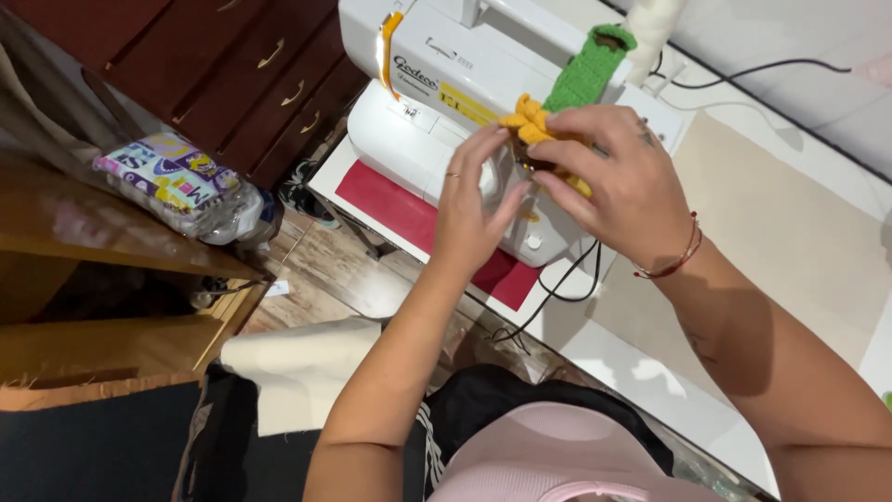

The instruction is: The person pins two pieces of light-colored fabric together on a white table. They align the edges, smooth the fabric, and insert multiple pins along the seams to hold the layers in place. The person also handles a separate piece of fabric with a floral pattern, placing it on the table.

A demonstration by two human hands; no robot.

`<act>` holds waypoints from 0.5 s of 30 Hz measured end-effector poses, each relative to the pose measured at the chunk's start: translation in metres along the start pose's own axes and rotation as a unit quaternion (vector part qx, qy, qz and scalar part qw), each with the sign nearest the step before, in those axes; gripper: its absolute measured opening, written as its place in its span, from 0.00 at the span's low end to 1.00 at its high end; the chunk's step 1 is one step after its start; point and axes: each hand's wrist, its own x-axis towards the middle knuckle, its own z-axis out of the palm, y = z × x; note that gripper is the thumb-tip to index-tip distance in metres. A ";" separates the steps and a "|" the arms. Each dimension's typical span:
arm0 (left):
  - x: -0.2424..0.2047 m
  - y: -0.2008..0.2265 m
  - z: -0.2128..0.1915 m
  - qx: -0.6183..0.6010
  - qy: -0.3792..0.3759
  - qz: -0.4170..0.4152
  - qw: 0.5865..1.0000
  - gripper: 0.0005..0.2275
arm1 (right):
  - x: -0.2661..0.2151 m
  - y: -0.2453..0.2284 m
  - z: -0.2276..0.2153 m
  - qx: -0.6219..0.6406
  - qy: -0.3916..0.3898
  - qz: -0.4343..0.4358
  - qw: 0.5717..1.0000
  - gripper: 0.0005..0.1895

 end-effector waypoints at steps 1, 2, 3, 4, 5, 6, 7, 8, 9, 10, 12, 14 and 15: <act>0.007 -0.001 0.002 -0.002 0.003 0.001 1.000 0.24 | 0.001 0.007 0.001 -0.002 -0.001 -0.002 1.000 0.13; 0.010 -0.001 0.004 -0.022 0.016 0.021 0.999 0.23 | 0.000 0.011 0.002 0.026 0.008 0.021 0.999 0.12; 0.013 -0.001 0.007 -0.042 0.029 0.041 0.998 0.21 | -0.002 0.016 0.004 0.055 0.018 0.044 0.997 0.11; 0.019 0.004 0.005 -0.044 0.030 0.039 0.998 0.21 | -0.002 0.019 -0.001 0.054 0.016 0.045 0.997 0.11; 0.025 0.009 0.004 -0.053 0.039 0.065 0.996 0.18 | -0.002 0.023 -0.007 0.092 0.015 0.105 0.990 0.09; 0.031 0.015 0.003 -0.060 0.049 0.090 0.993 0.14 | -0.002 0.026 -0.013 0.129 0.015 0.164 0.978 0.07; 0.034 0.014 0.006 -0.062 0.050 0.089 0.993 0.14 | -0.003 0.028 -0.016 0.129 0.013 0.164 0.978 0.07; 0.038 0.012 0.009 -0.025 0.044 0.098 0.994 0.14 | -0.003 0.032 -0.020 0.154 0.010 0.184 0.971 0.07; 0.043 0.011 0.013 0.012 0.037 0.106 0.994 0.14 | -0.003 0.035 -0.024 0.178 0.006 0.203 0.963 0.07; 0.048 0.014 0.014 0.012 0.037 0.109 0.993 0.14 | -0.003 0.037 -0.024 0.176 0.008 0.202 0.963 0.07; 0.059 0.020 0.017 0.045 0.028 0.158 0.986 0.13 | -0.006 0.041 -0.026 0.128 0.027 0.177 0.976 0.10; 0.067 0.025 0.018 0.047 0.012 0.159 0.986 0.13 | -0.006 0.042 -0.030 0.117 0.034 0.172 0.977 0.10; 0.070 0.028 0.019 0.050 -0.003 0.158 0.986 0.13 | -0.007 0.043 -0.033 0.108 0.039 0.166 0.979 0.10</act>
